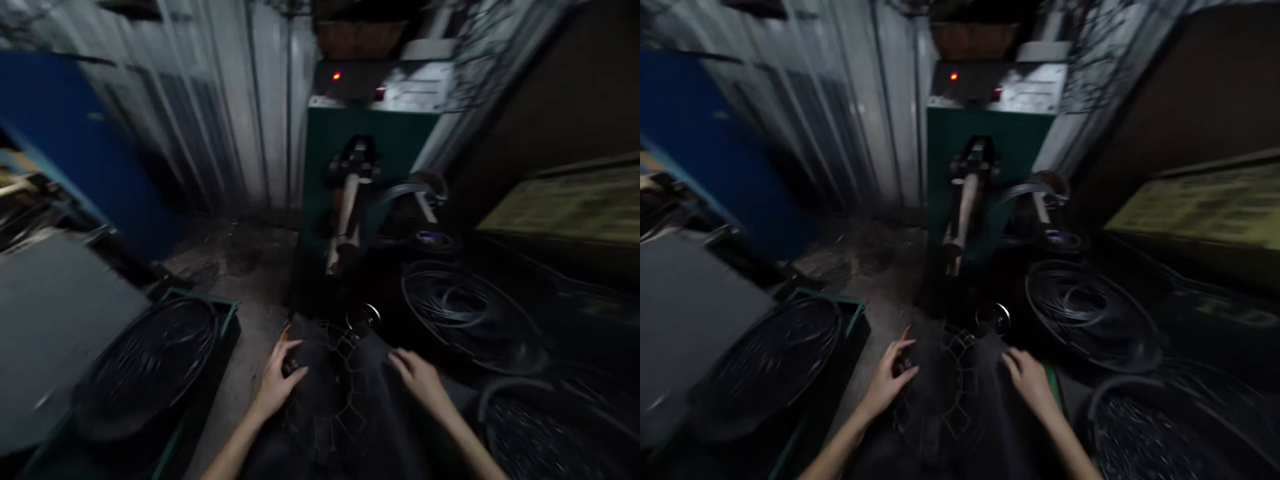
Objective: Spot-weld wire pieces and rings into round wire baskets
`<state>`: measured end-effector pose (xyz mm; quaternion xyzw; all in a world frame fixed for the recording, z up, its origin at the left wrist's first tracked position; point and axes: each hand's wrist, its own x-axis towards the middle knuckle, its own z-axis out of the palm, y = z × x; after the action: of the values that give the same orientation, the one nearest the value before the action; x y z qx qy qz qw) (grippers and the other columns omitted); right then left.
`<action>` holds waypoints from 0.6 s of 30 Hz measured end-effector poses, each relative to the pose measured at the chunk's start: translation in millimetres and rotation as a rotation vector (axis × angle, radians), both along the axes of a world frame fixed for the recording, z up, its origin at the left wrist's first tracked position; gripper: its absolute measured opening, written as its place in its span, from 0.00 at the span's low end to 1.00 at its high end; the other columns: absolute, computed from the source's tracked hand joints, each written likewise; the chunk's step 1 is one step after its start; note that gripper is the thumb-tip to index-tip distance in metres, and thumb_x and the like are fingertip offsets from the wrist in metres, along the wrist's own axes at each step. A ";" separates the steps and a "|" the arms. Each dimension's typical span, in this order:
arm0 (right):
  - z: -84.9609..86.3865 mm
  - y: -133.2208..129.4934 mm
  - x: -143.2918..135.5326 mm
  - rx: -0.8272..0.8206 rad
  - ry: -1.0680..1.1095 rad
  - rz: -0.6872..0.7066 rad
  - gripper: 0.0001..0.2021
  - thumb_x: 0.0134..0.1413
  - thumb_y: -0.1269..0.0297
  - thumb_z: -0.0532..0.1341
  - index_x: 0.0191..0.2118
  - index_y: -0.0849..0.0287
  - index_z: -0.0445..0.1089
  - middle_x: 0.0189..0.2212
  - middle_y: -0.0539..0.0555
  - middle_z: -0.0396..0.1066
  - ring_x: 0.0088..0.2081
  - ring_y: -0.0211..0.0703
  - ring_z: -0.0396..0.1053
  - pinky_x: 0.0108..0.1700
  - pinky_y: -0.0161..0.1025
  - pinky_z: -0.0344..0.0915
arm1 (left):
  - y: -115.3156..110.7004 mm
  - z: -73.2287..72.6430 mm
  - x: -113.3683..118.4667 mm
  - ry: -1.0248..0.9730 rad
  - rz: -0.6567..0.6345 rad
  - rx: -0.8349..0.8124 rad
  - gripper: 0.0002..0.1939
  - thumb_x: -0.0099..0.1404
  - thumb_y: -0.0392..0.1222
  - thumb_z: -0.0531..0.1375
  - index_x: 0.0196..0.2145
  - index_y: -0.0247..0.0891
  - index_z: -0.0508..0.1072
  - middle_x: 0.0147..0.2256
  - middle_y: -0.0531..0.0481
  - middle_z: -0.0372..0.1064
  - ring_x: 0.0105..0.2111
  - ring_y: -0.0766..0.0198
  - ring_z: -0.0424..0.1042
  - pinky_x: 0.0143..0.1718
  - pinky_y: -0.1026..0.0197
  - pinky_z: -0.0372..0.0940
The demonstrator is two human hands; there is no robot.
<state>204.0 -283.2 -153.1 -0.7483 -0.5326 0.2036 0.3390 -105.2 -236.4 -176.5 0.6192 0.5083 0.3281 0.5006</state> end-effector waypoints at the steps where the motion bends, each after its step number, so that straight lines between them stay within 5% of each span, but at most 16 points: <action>1: 17.0 15.6 17.6 0.070 -0.088 -0.065 0.21 0.47 0.42 0.54 0.27 0.55 0.72 0.27 0.56 0.74 0.32 0.54 0.72 0.37 0.49 0.70 | 5.3 -4.5 1.6 0.000 0.016 -0.035 0.23 0.56 0.48 0.63 0.49 0.41 0.69 0.43 0.47 0.67 0.37 0.63 0.69 0.43 0.59 0.65; 5: 129.0 105.3 80.1 0.416 -0.429 -0.166 0.16 0.56 0.55 0.55 0.38 0.61 0.74 0.39 0.59 0.74 0.40 0.45 0.70 0.46 0.40 0.63 | 22.6 -6.4 9.9 -0.150 0.062 -0.246 0.25 0.56 0.53 0.62 0.49 0.39 0.67 0.30 0.53 0.69 0.28 0.66 0.68 0.32 0.64 0.64; 7: 180.3 161.9 96.3 0.421 -0.596 -0.167 0.16 0.57 0.59 0.56 0.42 0.66 0.74 0.41 0.61 0.73 0.41 0.41 0.69 0.44 0.36 0.59 | 23.2 -1.1 16.3 -0.253 0.049 -0.347 0.28 0.56 0.56 0.62 0.50 0.39 0.66 0.28 0.53 0.69 0.27 0.66 0.68 0.31 0.65 0.64; 9: 211.0 214.4 102.8 0.288 -0.754 -0.147 0.19 0.58 0.59 0.55 0.46 0.70 0.72 0.44 0.62 0.71 0.42 0.38 0.68 0.39 0.34 0.56 | 17.7 0.2 23.6 -0.311 0.075 -0.396 0.30 0.55 0.58 0.63 0.50 0.39 0.66 0.27 0.53 0.68 0.27 0.67 0.68 0.30 0.66 0.63; 13: 218.5 278.7 105.2 -0.002 -0.934 0.049 0.19 0.57 0.66 0.51 0.46 0.76 0.70 0.42 0.62 0.71 0.38 0.29 0.67 0.30 0.34 0.46 | -6.5 -20.8 38.1 -0.387 0.295 -0.401 0.31 0.46 0.59 0.67 0.44 0.38 0.71 0.26 0.54 0.65 0.24 0.69 0.66 0.27 0.67 0.61; 18: 211.1 290.3 110.2 -0.067 -0.954 0.065 0.18 0.55 0.70 0.50 0.41 0.82 0.69 0.35 0.64 0.73 0.29 0.22 0.67 0.26 0.37 0.41 | -23.7 -37.2 38.9 -0.388 0.359 -0.380 0.29 0.45 0.61 0.67 0.39 0.38 0.75 0.27 0.52 0.65 0.24 0.69 0.65 0.27 0.66 0.63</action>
<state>314.3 7.1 58.0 -0.7518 -0.6449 -0.1350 0.0256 -66.3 -260.1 -213.8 0.3408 0.5568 0.4222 0.6289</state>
